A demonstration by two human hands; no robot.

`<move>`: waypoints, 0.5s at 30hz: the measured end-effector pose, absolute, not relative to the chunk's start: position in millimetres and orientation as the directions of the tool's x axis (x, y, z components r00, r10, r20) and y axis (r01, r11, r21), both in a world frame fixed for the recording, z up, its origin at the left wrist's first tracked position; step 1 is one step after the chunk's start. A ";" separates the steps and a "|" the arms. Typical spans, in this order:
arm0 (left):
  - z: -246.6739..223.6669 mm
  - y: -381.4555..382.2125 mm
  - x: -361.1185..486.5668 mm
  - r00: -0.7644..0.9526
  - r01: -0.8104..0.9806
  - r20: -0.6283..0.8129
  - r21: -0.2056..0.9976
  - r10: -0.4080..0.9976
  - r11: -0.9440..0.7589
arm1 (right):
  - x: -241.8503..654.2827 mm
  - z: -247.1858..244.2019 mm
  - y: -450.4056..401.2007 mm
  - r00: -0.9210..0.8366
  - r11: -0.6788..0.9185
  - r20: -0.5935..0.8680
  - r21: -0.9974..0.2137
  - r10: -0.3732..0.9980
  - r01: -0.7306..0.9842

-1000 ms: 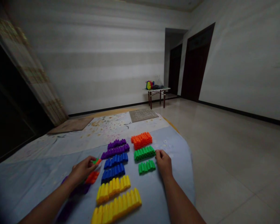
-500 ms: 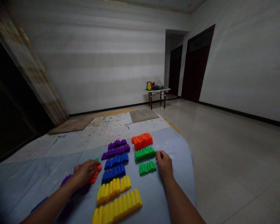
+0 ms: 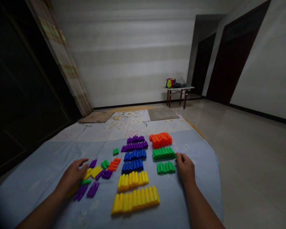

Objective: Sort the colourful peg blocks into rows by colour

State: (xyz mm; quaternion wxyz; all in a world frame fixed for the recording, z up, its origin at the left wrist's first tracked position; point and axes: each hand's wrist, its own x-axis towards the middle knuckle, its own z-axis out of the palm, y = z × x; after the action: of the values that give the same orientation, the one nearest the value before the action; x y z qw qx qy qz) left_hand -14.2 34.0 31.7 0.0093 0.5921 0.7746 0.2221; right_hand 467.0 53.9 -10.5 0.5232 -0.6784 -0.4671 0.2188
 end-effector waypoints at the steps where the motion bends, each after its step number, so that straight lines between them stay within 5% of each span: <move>1: 31.9 29.4 -22.8 -0.272 0.926 0.237 0.327 0.933 0.187 | 467.4 -10.6 53.8 0.470 -0.024 0.184 -0.915 0.863 0.403; 9: 57.4 1.6 -43.3 -0.209 0.903 -0.214 0.332 0.954 0.272 | 470.4 -13.6 54.0 0.476 -0.046 0.176 -0.907 0.861 0.418; 15: 66.5 -8.7 -30.3 -0.112 0.906 -0.282 0.364 0.953 0.214 | 470.9 -12.1 53.1 0.469 -0.057 0.162 -0.907 0.868 0.418</move>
State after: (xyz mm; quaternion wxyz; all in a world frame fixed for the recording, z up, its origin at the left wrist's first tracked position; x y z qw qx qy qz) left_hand -30.3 -8.7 66.5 0.2318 0.6249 0.7438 0.0501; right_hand 470.9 53.1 -12.1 0.5055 -0.6919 -0.4649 0.2226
